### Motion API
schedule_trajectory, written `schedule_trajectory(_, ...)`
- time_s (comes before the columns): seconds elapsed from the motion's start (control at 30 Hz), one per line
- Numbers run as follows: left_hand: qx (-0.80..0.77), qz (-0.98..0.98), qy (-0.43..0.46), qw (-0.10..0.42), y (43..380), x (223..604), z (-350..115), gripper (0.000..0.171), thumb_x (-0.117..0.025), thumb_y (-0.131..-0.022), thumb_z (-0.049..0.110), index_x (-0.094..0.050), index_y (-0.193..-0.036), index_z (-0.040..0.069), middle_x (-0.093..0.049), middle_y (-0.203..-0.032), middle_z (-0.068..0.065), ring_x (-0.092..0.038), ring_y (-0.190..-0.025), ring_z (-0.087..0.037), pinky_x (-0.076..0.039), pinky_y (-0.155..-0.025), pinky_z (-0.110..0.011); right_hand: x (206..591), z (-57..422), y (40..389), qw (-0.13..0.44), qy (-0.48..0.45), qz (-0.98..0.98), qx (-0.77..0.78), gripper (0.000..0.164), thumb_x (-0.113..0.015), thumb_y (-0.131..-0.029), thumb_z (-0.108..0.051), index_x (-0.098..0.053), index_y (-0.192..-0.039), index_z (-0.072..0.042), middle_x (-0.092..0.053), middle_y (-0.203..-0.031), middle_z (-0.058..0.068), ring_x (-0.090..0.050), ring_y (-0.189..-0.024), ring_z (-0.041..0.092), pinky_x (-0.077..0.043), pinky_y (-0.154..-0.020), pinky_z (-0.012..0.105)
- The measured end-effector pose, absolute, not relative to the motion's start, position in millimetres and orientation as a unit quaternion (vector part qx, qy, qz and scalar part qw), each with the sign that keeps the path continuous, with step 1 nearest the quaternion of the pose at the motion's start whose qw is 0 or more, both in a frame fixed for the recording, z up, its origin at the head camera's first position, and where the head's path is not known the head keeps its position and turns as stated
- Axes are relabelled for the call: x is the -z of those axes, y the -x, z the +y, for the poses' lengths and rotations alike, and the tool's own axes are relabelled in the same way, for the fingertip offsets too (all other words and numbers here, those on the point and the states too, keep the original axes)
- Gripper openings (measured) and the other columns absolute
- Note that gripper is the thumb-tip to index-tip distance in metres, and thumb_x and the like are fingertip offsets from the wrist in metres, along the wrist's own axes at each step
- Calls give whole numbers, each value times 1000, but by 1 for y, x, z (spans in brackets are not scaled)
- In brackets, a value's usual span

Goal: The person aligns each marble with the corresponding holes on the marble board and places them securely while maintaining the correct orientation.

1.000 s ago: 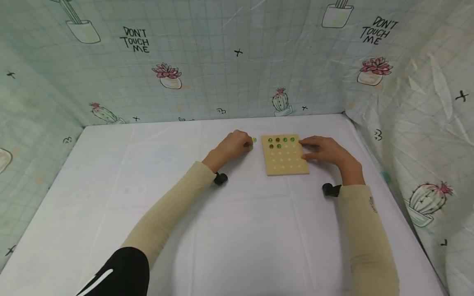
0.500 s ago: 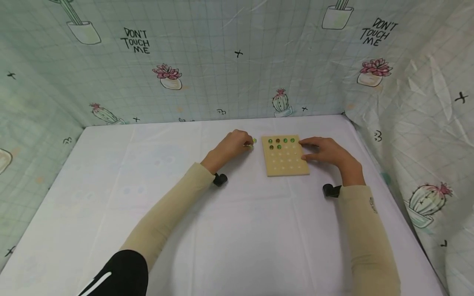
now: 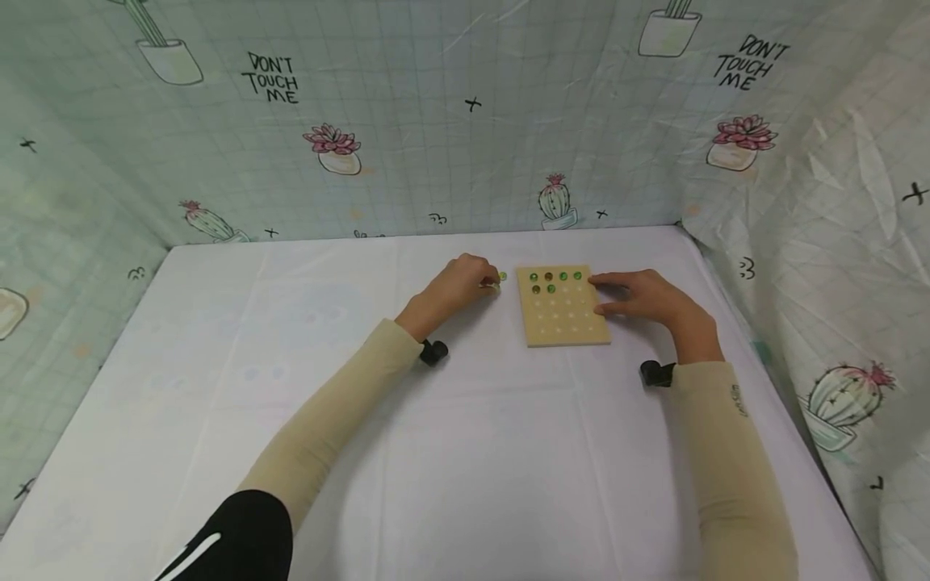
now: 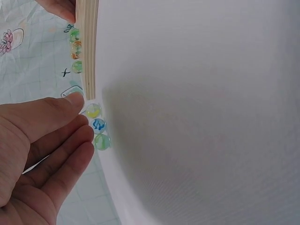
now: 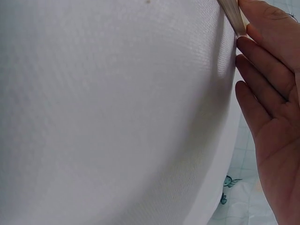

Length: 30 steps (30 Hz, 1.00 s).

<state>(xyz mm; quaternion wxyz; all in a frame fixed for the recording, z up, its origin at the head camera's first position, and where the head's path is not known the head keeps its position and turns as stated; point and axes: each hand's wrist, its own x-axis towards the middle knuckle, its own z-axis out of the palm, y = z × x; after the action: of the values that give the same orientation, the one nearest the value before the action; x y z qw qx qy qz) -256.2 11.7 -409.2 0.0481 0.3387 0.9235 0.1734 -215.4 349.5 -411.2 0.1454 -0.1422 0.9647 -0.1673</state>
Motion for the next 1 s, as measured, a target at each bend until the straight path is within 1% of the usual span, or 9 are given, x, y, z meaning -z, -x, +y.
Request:
schedule_trajectory(0.13, -175, 923, -338, 51, 256, 409, 12, 21, -71, -97, 14, -77, -117, 9, -73, -120, -5, -69, -108, -16, -56, -92, -26, 410, 350, 216, 149, 149, 965, 155, 71, -76, -90, -48, -55, -147, -11, -50, -149, 24, -39, -140, 50, -32, -112, 68)
schedule_trajectory(0.4, -172, 919, -352, 51, 256, 404, 18, 17, -72, -97, 14, -77, -112, 9, -74, -111, -4, -68, -100, -14, -56, -87, -26, 409, 350, 216, 156, 145, 965, 151, 71, -75, -90, -49, -55, -146, -11, -50, -149, 24, -40, -139, 50, -32, -112, 68)
schedule_trajectory(0.77, -185, 918, -348, 55, 254, 404, 38, 21, -74, -95, 15, -77, -115, 9, -74, -111, -2, -67, -99, -12, -54, -86, -22, 410, 352, 215, 150, 155, 965, 149, 70, -74, -92, -48, -54, -148, -11, -50, -149, 23, -41, -138, 50, -34, -111, 67)
schedule_trajectory(1.0, -196, 917, -342, 57, 250, 400, 47, 21, -73, -96, 16, -77, -116, 12, -74, -114, 0, -67, -102, -11, -54, -88, -21, 412, 351, 216, 166, 132, 964, 160, 75, -73, -90, -53, -53, -149, -11, -46, -152, 24, -36, -141, 51, -31, -112, 69)
